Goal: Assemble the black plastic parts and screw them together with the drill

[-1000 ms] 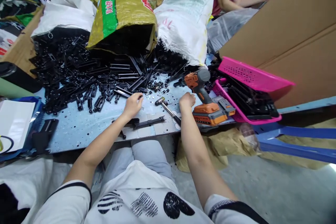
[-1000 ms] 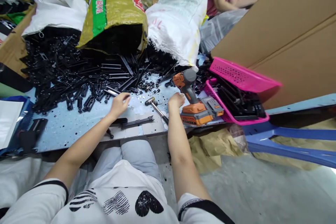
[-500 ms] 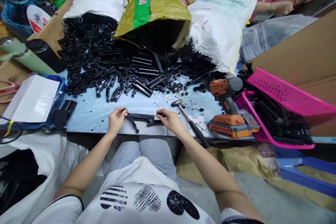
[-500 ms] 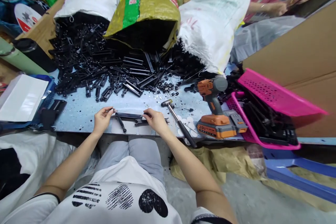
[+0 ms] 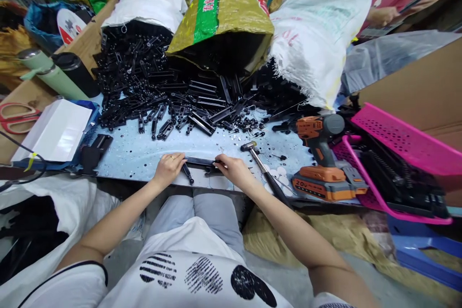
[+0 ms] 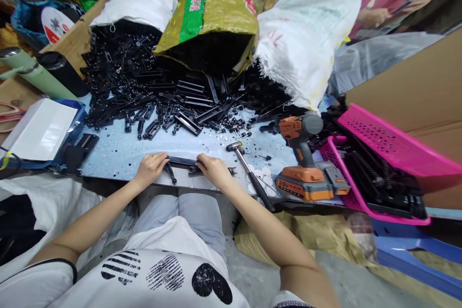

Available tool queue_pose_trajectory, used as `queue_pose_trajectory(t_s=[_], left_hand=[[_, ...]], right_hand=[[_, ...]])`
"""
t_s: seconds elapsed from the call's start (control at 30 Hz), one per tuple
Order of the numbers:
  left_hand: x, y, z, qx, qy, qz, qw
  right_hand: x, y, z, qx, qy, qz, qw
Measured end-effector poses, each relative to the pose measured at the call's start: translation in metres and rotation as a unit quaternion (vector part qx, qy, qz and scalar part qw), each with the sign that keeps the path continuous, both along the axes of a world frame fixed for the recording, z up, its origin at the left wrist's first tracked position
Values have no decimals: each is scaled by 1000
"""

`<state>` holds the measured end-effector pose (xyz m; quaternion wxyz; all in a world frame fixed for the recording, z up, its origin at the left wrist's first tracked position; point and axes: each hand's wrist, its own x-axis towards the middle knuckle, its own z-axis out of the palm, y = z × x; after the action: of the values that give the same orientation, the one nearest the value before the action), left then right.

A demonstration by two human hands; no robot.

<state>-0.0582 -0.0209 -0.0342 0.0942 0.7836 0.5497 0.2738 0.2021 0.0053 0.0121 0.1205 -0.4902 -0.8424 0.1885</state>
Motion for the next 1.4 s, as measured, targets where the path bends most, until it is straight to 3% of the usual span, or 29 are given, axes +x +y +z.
queue_pose_trajectory(t_s=[0.13,0.23,0.3,0.47,0.63,0.73,0.83,0.93,0.97,1.03,1.1,1.23,1.3,1.37,1.4], left_hand=[[3,-3,6,23,86,-27,996],[21,2,12,7,132,-148,980],[33,9,17,-15,161,-210,964],[39,21,25,-10,223,-276,935],[41,30,22,-5,250,-216,944],[48,26,36,-1,199,-168,966],[49,1,66,36,36,-206,977],[51,-38,97,22,-188,-281,941],[53,-49,104,7,-243,-283,928],[61,-68,111,-15,-324,-256,911],[72,-79,109,6,-377,-213,901],[85,-80,84,135,-358,-159,910],[80,-69,65,209,-274,-127,930],[68,-49,45,230,-150,-62,960],[61,-37,36,201,-78,-24,976]], right_hand=[[16,-8,-35,76,62,77,992],[27,-9,-52,102,22,112,988],[33,-5,-53,112,-23,125,986],[41,12,-40,116,-113,217,963],[40,11,-40,141,-160,126,969],[40,4,-18,183,-87,169,965],[39,-8,31,176,73,291,938],[29,-26,75,92,242,384,886],[23,-32,82,62,284,399,870],[5,-47,79,13,366,392,844],[-19,-63,57,0,460,314,830],[-67,-66,1,57,569,26,820],[-78,-38,-15,62,547,12,834],[-79,9,-19,65,454,84,885],[-77,37,-19,80,377,94,918]])
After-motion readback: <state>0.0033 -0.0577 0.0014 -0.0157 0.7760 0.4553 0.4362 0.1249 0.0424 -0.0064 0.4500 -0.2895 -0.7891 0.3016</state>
